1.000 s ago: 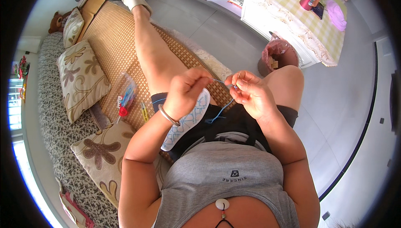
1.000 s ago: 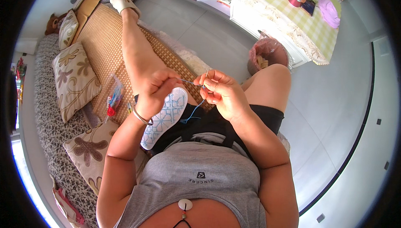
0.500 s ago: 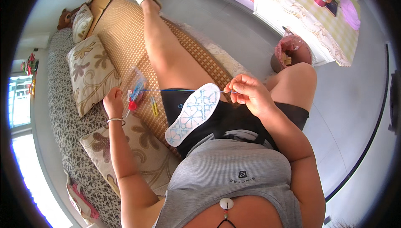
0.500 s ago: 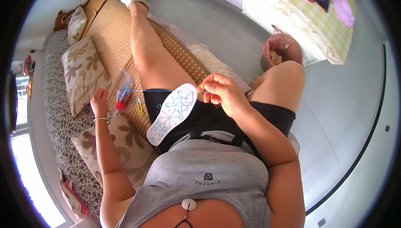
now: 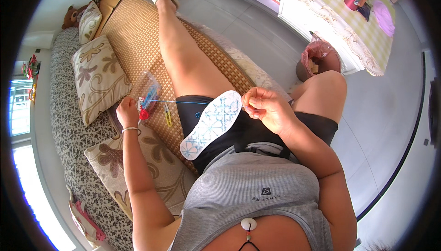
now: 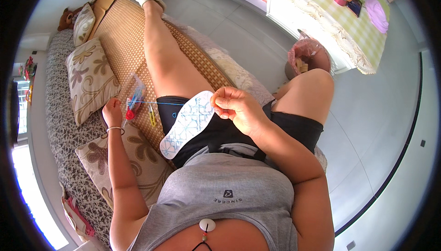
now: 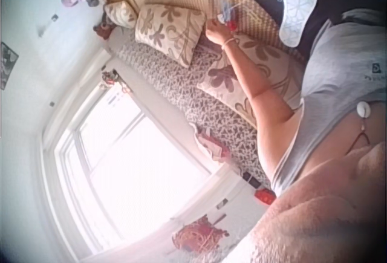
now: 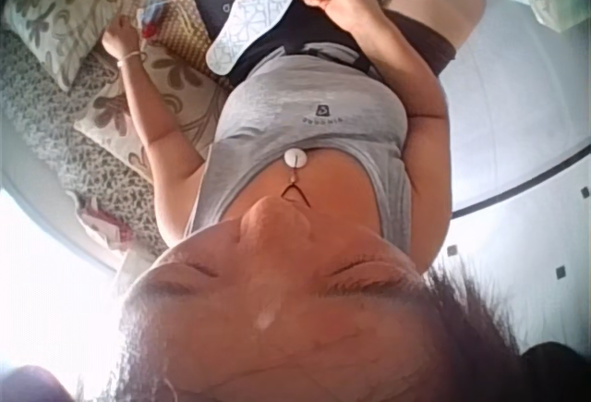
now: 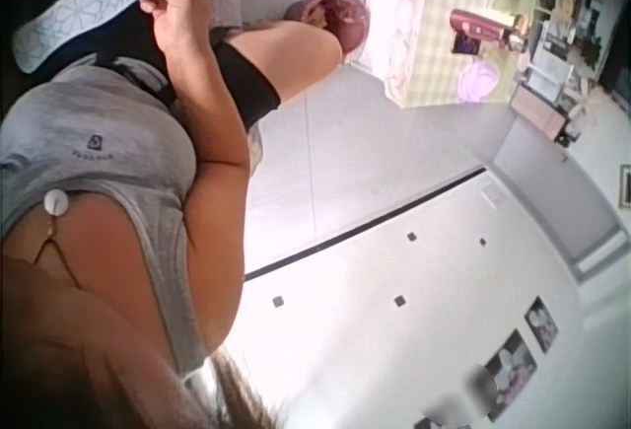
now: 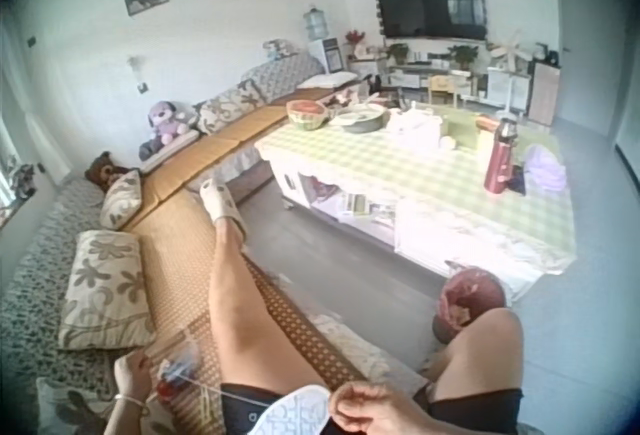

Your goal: The person is sewing a floral-patterned insole by hand. They cut a length of thread using scissors, thread a needle, and then perform multiple stitches around the edge of the insole while holding it on their lap.

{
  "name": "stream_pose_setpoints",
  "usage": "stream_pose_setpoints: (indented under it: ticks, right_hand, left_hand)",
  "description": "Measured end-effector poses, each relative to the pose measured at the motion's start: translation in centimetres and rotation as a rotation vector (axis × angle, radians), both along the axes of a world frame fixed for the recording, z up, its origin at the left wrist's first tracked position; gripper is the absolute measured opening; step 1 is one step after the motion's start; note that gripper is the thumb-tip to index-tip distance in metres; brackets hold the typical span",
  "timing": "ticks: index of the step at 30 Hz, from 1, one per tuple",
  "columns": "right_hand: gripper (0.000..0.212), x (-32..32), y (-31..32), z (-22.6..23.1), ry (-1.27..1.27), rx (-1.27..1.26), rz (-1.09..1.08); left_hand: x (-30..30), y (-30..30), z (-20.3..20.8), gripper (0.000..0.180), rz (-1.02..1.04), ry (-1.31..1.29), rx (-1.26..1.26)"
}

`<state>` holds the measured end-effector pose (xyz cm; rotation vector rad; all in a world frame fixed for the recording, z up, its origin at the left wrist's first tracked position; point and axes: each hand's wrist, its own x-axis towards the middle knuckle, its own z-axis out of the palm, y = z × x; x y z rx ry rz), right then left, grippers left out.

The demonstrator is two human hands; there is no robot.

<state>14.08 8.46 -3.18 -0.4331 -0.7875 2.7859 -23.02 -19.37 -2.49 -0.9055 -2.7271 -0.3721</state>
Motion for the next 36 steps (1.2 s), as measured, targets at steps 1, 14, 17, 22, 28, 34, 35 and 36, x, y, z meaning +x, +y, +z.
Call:
stream_pose_setpoints:
  ticks: [1, 14, 17, 22, 28, 34, 35, 36]
  right_hand:
    - [0.010, 0.0, 0.0, 0.0, -0.002, 0.032, -0.014]
    - [0.012, -0.6, -1.0, 1.9, -0.037, -0.004, -0.082]
    - [0.012, -0.2, -1.1, 2.4, -0.043, 0.021, -0.079]
    - [0.014, 0.5, -0.9, 2.6, -0.126, 0.100, -0.077]
    - [0.014, 0.3, -1.3, 2.3, -0.089, 0.115, -0.052]
    - [0.011, 0.4, -1.3, 1.7, -0.047, 0.071, -0.075]
    - [0.010, 0.5, -1.2, 1.7, -0.016, 0.020, -0.063]
    - [0.010, 0.6, -1.1, 1.8, 0.016, -0.031, -0.051]
  left_hand:
    - [0.1, 0.4, 0.7, 0.012, 0.059, -0.096, -0.144]
    - [20.0, 14.5, 7.4, 0.033, -0.794, -0.922, 0.314]
    - [21.3, 15.7, 5.7, 0.017, -0.787, -1.145, 0.423]
    - [21.8, 16.0, 6.4, 0.005, -0.687, -1.225, 0.352]
    - [22.2, 16.0, 6.1, 0.011, -0.910, -0.893, 0.329]
    - [22.1, 16.1, 5.9, 0.013, -0.978, -0.599, 0.271]
    - [22.0, 16.1, 5.8, 0.013, -0.973, -0.600, 0.278]
    - [22.0, 16.1, 5.8, 0.014, -0.968, -0.601, 0.284]
